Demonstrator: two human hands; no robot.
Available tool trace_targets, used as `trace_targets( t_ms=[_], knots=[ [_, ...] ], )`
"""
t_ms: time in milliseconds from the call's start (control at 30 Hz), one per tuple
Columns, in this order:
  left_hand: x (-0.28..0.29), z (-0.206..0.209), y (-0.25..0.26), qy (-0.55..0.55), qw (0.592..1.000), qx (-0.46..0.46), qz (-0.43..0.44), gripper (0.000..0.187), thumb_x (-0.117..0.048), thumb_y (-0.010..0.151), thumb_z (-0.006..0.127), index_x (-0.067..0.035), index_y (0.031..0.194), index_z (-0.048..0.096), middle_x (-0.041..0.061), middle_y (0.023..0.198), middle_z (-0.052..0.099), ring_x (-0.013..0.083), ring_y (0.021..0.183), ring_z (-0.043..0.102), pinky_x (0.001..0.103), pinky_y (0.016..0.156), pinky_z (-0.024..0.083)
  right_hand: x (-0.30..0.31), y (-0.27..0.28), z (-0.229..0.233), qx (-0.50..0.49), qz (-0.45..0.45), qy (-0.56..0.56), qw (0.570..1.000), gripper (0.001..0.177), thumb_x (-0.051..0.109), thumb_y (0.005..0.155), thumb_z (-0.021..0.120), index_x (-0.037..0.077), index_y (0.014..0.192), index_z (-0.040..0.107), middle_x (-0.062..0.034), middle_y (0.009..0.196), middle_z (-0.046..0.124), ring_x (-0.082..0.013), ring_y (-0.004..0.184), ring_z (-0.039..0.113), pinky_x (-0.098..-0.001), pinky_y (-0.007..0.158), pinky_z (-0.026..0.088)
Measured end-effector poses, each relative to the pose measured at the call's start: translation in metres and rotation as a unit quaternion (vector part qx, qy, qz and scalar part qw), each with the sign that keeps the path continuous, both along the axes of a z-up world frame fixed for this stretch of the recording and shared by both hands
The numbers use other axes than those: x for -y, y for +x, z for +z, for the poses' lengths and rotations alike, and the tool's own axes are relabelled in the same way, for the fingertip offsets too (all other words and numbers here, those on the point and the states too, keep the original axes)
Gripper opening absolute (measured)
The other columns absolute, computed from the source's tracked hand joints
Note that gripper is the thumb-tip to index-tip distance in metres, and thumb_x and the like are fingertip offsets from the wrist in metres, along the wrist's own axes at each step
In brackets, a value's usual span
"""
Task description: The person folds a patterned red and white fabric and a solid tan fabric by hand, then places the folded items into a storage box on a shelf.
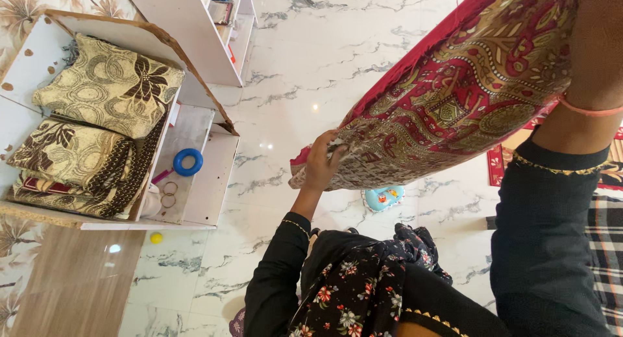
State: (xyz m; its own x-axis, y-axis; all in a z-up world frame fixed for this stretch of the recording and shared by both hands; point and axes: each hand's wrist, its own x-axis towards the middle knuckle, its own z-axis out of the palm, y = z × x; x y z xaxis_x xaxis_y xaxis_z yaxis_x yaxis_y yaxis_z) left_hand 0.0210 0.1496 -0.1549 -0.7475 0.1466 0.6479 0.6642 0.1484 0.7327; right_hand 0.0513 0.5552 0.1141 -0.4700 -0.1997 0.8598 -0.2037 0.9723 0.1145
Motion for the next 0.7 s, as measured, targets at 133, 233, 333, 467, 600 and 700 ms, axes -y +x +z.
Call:
trace_targets(
  t_ms=[133, 233, 333, 467, 600, 700],
  knots=[
    [-0.014, 0.000, -0.001, -0.001, 1.000, 0.017, 0.024, 0.025, -0.005, 0.093, 0.076, 0.001, 0.114, 0.062, 0.016, 0.120, 0.067, 0.0305, 0.107, 0.069, 0.037, 0.091, 0.058, 0.000, -0.002, 0.000, 0.007, -0.001, -0.001, 1.000, 0.016, 0.006, 0.100, 0.069, -0.001, 0.115, 0.069, -0.0144, 0.104, 0.071, -0.0294, 0.093, 0.068, -0.0380, 0.079, 0.054],
    [-0.017, 0.000, -0.005, 0.018, 0.999, 0.033, 0.001, 0.018, -0.002, 0.096, 0.071, 0.001, 0.113, 0.065, 0.016, 0.122, 0.068, 0.0253, 0.105, 0.070, 0.034, 0.088, 0.059, -0.001, -0.004, 0.002, 0.010, -0.003, 0.001, 1.000, 0.018, 0.008, 0.101, 0.070, 0.000, 0.117, 0.069, -0.0145, 0.105, 0.071, -0.0297, 0.094, 0.068, -0.0386, 0.080, 0.053],
    [-0.004, -0.011, -0.008, 0.072, 0.987, 0.104, -0.099, 0.015, -0.004, 0.098, 0.068, 0.002, 0.111, 0.063, 0.014, 0.127, 0.068, 0.0199, 0.110, 0.068, 0.033, 0.092, 0.057, -0.001, -0.012, 0.004, 0.016, 0.000, 0.003, 1.000, 0.020, 0.010, 0.101, 0.071, 0.000, 0.118, 0.069, -0.0145, 0.105, 0.071, -0.0301, 0.095, 0.068, -0.0392, 0.080, 0.053],
    [0.015, -0.048, -0.020, 0.098, 0.938, 0.249, -0.219, 0.012, -0.010, 0.109, 0.061, -0.001, 0.116, 0.056, 0.013, 0.138, 0.069, 0.0153, 0.106, 0.057, 0.030, 0.092, 0.050, -0.001, -0.017, 0.003, 0.029, -0.002, 0.004, 1.000, 0.022, 0.012, 0.101, 0.072, 0.001, 0.120, 0.069, -0.0146, 0.106, 0.071, -0.0307, 0.096, 0.067, -0.0400, 0.081, 0.053],
    [0.001, -0.053, -0.017, 0.118, 0.915, 0.283, -0.261, 0.029, -0.032, 0.118, 0.059, -0.006, 0.124, 0.048, 0.012, 0.133, 0.066, 0.0099, 0.084, 0.049, 0.027, 0.087, 0.051, 0.001, -0.021, 0.001, 0.044, -0.002, 0.004, 0.999, 0.024, 0.015, 0.101, 0.073, 0.002, 0.121, 0.069, -0.0147, 0.107, 0.071, -0.0312, 0.097, 0.067, -0.0408, 0.082, 0.053],
    [-0.010, -0.020, -0.002, 0.072, 0.973, 0.015, -0.218, 0.100, -0.033, 0.071, 0.092, -0.001, 0.145, 0.032, 0.025, 0.150, 0.040, 0.0376, 0.136, 0.044, 0.043, 0.108, 0.038, 0.003, -0.024, 0.003, 0.054, -0.006, 0.008, 0.998, 0.026, 0.017, 0.101, 0.073, 0.003, 0.123, 0.069, -0.0148, 0.108, 0.070, -0.0316, 0.098, 0.067, -0.0413, 0.083, 0.053]
  ],
)
